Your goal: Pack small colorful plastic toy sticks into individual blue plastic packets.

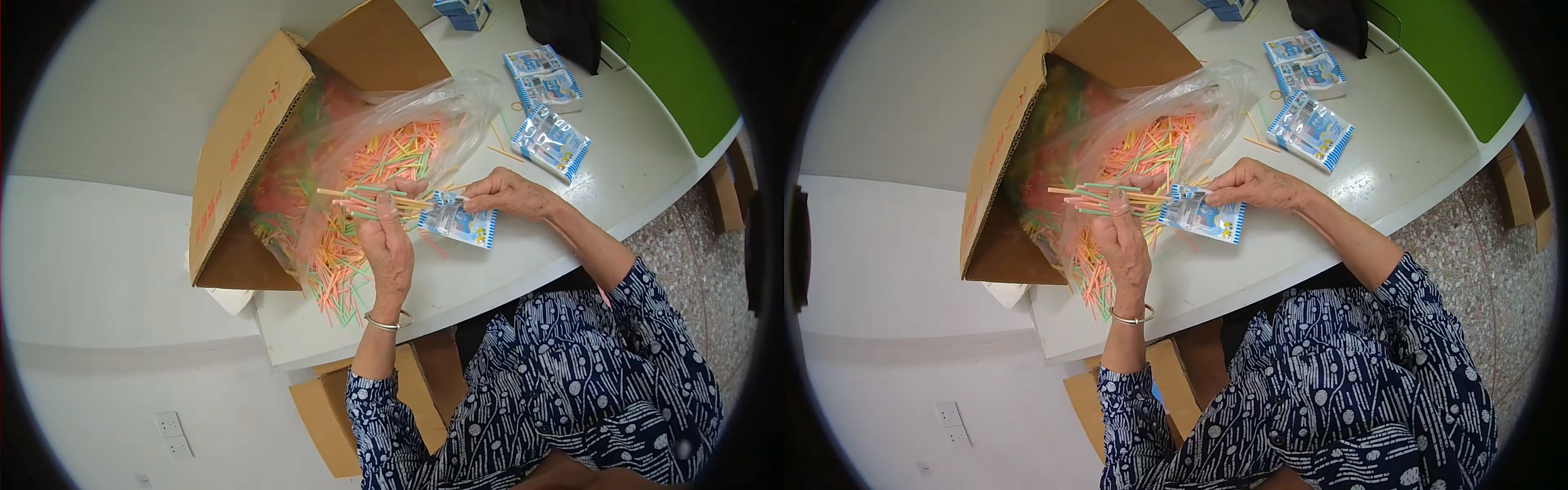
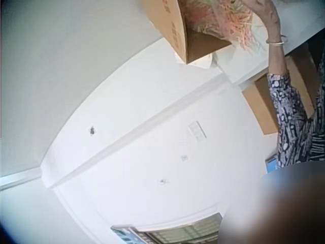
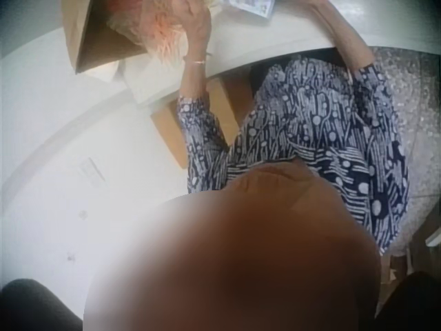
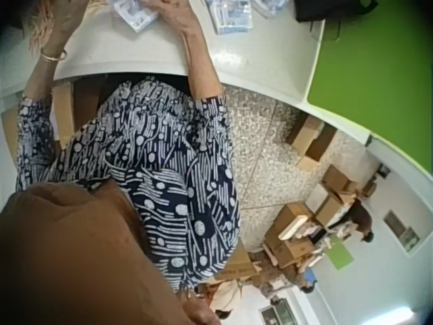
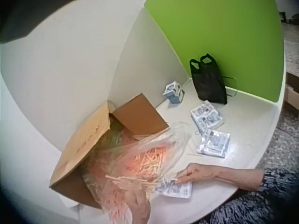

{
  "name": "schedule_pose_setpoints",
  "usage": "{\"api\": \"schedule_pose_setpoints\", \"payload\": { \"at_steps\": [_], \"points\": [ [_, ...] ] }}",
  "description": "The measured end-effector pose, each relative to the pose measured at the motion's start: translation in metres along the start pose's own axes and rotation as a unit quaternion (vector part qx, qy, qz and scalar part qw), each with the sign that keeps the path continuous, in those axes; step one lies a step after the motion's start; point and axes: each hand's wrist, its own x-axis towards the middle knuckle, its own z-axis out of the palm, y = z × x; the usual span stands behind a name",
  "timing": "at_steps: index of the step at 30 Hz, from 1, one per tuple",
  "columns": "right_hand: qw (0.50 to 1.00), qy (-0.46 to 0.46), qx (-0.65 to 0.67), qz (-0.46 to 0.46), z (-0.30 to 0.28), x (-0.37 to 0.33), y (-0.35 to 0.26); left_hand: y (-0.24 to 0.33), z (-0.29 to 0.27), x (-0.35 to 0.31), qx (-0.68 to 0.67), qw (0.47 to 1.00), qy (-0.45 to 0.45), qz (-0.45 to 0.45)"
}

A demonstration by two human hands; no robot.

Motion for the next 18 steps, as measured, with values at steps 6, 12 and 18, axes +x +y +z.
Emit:
{"api": "schedule_pose_setpoints", "payload": {
  "at_steps": [6, 12, 18],
  "points": [
    [1.000, -0.004, 0.001, -0.004, 0.001, 0.000, 0.000, 0.003, 0.012, 0.003, -0.035, 0.999, -0.015, -0.025],
    [1.000, 0.005, -0.012, -0.008, 0.001, -0.002, -0.003, -0.004, 0.015, 0.004, -0.060, 0.995, -0.043, -0.069],
    [1.000, -0.002, 0.015, -0.001, 0.005, -0.003, -0.007, -0.007, 0.025, 0.006, -0.129, 0.988, 0.014, -0.086]
  ]
}}
